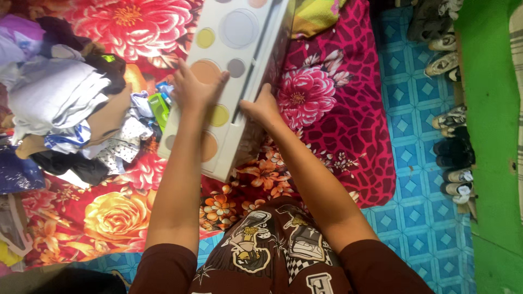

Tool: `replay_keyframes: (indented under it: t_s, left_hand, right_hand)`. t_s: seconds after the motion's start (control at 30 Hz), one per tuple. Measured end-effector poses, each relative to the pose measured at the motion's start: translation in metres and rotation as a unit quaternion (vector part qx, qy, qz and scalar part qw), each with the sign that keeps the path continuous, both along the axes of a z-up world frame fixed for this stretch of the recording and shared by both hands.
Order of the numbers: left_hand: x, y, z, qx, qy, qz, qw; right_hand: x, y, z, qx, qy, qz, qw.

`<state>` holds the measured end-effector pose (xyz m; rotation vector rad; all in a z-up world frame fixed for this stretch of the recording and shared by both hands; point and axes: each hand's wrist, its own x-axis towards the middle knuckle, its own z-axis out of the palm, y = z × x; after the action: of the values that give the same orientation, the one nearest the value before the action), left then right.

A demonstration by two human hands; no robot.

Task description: The person assembles a plastic storage drawer by snapping the bottom panel into the side and rear frames, checking the fit of the front panel, and then folding a pair of grey sweatpants on the bed.

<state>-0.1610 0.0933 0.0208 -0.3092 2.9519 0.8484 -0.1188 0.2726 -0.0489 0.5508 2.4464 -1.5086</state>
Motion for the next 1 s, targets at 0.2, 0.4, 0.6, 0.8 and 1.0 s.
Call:
replay_keyframes:
  t_s: [0.2,0.4,0.6,0.8,1.0]
  left_hand:
    - [0.003,-0.005,0.022,-0.012,-0.079,0.058,0.995]
    - [0.001,-0.010,0.009,-0.018,-0.009,0.042,0.999]
    - [0.000,-0.017,-0.011,-0.019,0.032,0.040,0.999]
    - [0.002,-0.028,-0.022,-0.025,0.058,0.060,0.996]
    - [0.001,-0.016,-0.027,-0.037,0.073,0.075,0.994]
  right_hand:
    - [-0.007,-0.011,-0.028,-0.008,0.023,0.016,1.000]
    - [-0.007,-0.012,-0.043,-0.007,0.020,0.026,0.999]
    - [-0.004,-0.006,-0.011,-0.110,0.027,0.041,0.993]
    - [0.001,-0.016,0.011,-0.213,0.005,0.060,0.975]
    - [0.004,-0.002,-0.012,-0.251,0.025,0.071,0.965]
